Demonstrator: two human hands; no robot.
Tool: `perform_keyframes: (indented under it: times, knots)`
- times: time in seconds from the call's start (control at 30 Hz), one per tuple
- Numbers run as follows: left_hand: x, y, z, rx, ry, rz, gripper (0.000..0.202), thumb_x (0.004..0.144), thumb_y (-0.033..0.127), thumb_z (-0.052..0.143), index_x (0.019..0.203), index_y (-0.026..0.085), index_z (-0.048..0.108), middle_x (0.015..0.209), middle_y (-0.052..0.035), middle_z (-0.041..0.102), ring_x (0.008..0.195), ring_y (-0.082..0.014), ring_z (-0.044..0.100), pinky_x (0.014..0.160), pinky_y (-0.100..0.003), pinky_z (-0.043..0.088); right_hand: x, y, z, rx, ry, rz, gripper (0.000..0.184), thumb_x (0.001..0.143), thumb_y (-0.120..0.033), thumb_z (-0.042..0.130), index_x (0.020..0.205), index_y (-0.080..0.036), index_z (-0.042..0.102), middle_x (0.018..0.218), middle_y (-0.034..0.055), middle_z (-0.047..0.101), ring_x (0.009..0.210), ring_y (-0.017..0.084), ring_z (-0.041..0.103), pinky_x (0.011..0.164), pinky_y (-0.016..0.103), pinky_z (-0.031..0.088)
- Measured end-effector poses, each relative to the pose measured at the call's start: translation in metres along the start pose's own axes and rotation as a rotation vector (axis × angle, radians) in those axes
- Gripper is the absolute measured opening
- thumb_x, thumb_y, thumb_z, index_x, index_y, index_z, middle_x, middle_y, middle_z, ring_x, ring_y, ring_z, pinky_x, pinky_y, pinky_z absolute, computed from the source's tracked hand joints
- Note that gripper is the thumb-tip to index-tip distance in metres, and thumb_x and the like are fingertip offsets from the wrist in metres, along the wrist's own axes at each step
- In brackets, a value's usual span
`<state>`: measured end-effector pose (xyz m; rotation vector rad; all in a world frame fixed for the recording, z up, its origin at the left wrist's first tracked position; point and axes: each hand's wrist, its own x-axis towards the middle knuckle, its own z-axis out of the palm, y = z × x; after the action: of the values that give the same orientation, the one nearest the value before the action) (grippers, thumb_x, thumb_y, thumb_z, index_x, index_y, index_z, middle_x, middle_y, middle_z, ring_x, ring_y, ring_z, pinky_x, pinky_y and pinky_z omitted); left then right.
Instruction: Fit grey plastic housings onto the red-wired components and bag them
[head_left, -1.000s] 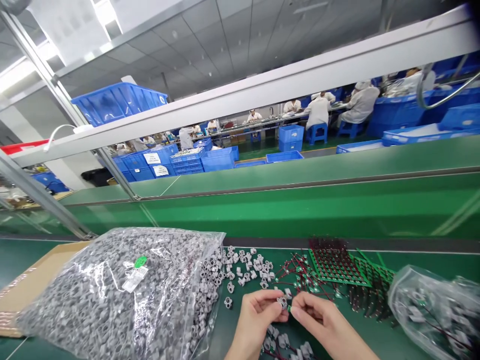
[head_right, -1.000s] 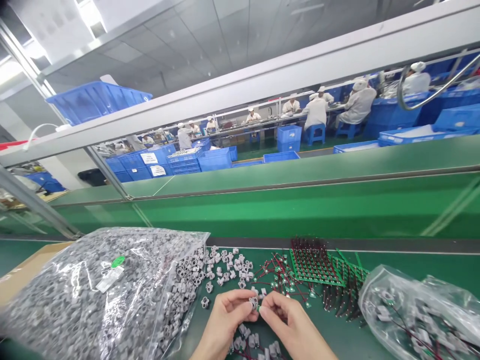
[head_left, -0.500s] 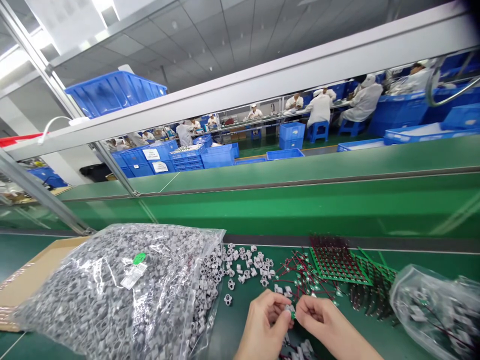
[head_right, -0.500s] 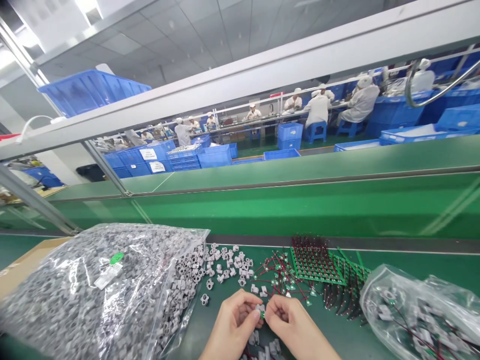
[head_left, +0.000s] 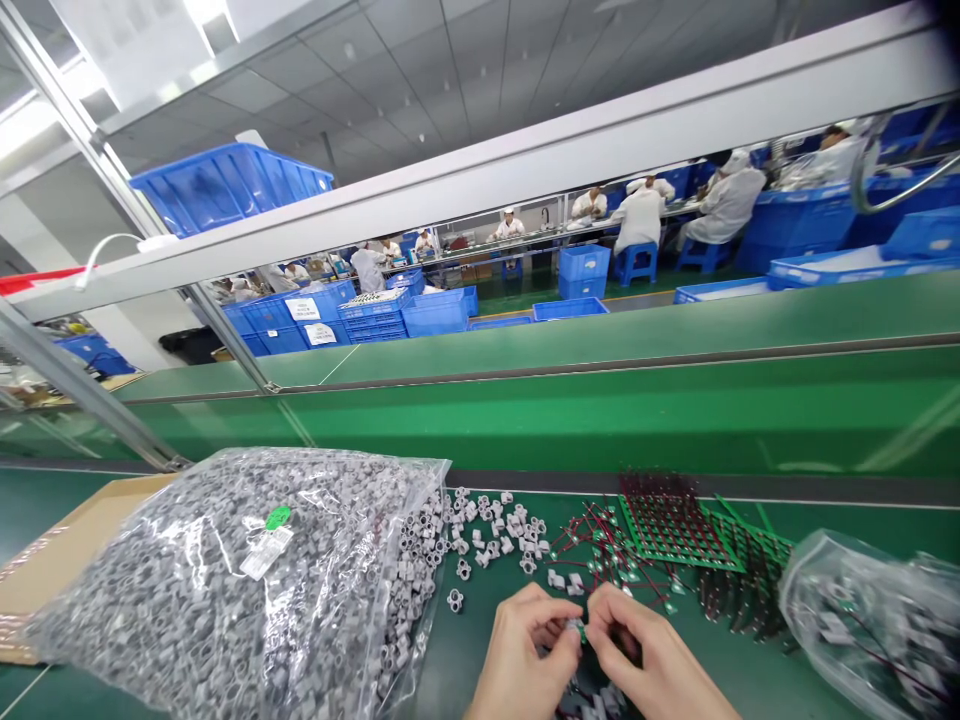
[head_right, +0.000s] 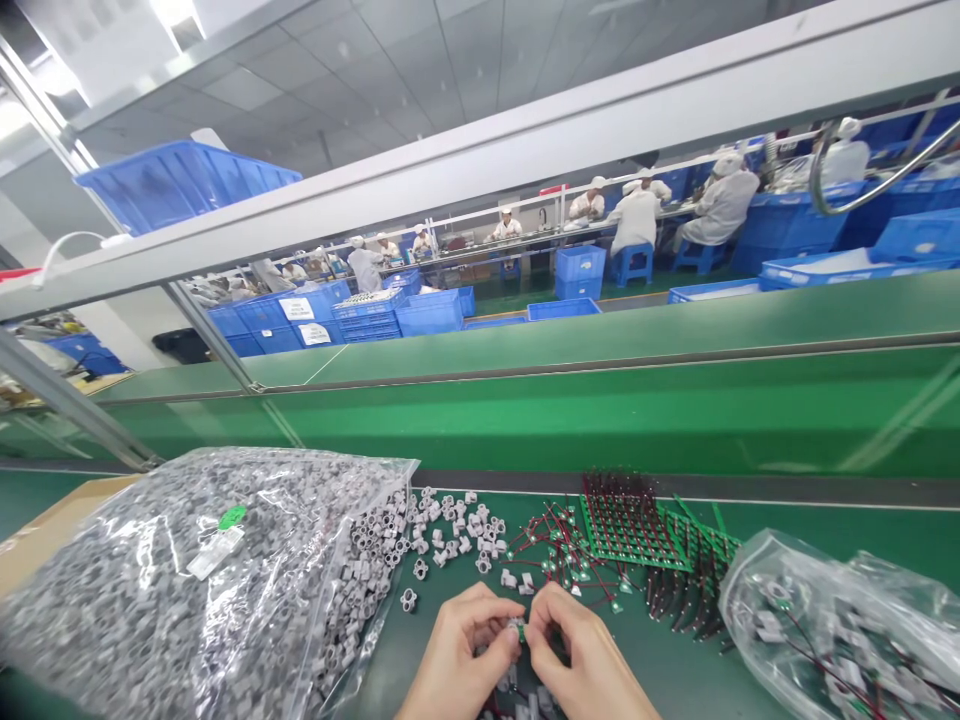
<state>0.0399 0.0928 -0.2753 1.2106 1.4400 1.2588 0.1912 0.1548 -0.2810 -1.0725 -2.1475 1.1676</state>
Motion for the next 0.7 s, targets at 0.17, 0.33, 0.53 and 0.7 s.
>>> perform_keyframes:
  times: [0.17, 0.33, 0.53, 0.7]
  knots:
    - [-0.002, 0.001, 0.001, -0.011, 0.002, -0.004, 0.028, 0.073, 0.018, 0.059, 0.092, 0.009, 0.076, 0.079, -0.0066, 0.056, 0.065, -0.012, 0.053, 0.058, -0.02, 0.043, -0.003, -0.004, -0.003, 0.029, -0.054, -0.03, 0.019, 0.087, -0.03, 0.042, 0.071, -0.02, 0.042, 0.075, -0.0009, 0.053, 0.07, 0.013, 0.049, 0.065, 0.02, 0.04]
    - [-0.005, -0.003, 0.0, 0.001, -0.029, -0.003, 0.026, 0.072, 0.018, 0.06, 0.09, 0.007, 0.075, 0.079, -0.0072, 0.055, 0.066, -0.0126, 0.055, 0.056, -0.019, 0.042, -0.006, -0.017, -0.008, -0.01, -0.112, 0.001, 0.018, 0.086, -0.03, 0.042, 0.071, -0.02, 0.041, 0.075, 0.0001, 0.056, 0.071, 0.014, 0.053, 0.067, 0.022, 0.042]
    - [-0.009, -0.008, 0.0, 0.209, -0.059, 0.07, 0.023, 0.08, 0.016, 0.054, 0.092, 0.012, 0.074, 0.08, -0.0074, 0.056, 0.069, -0.0137, 0.057, 0.059, -0.019, 0.044, -0.013, -0.012, 0.003, -0.127, -0.027, -0.111, 0.013, 0.088, -0.02, 0.04, 0.076, -0.021, 0.044, 0.076, -0.0006, 0.057, 0.07, 0.012, 0.057, 0.067, 0.02, 0.046]
    - [-0.012, -0.004, -0.002, 0.258, -0.024, 0.02, 0.025, 0.081, 0.014, 0.054, 0.099, 0.015, 0.071, 0.086, -0.0073, 0.061, 0.076, -0.0158, 0.06, 0.068, -0.021, 0.05, -0.02, -0.001, 0.004, -0.185, 0.089, -0.281, 0.011, 0.091, -0.021, 0.046, 0.09, -0.022, 0.057, 0.09, 0.0015, 0.064, 0.085, 0.013, 0.063, 0.08, 0.019, 0.048]
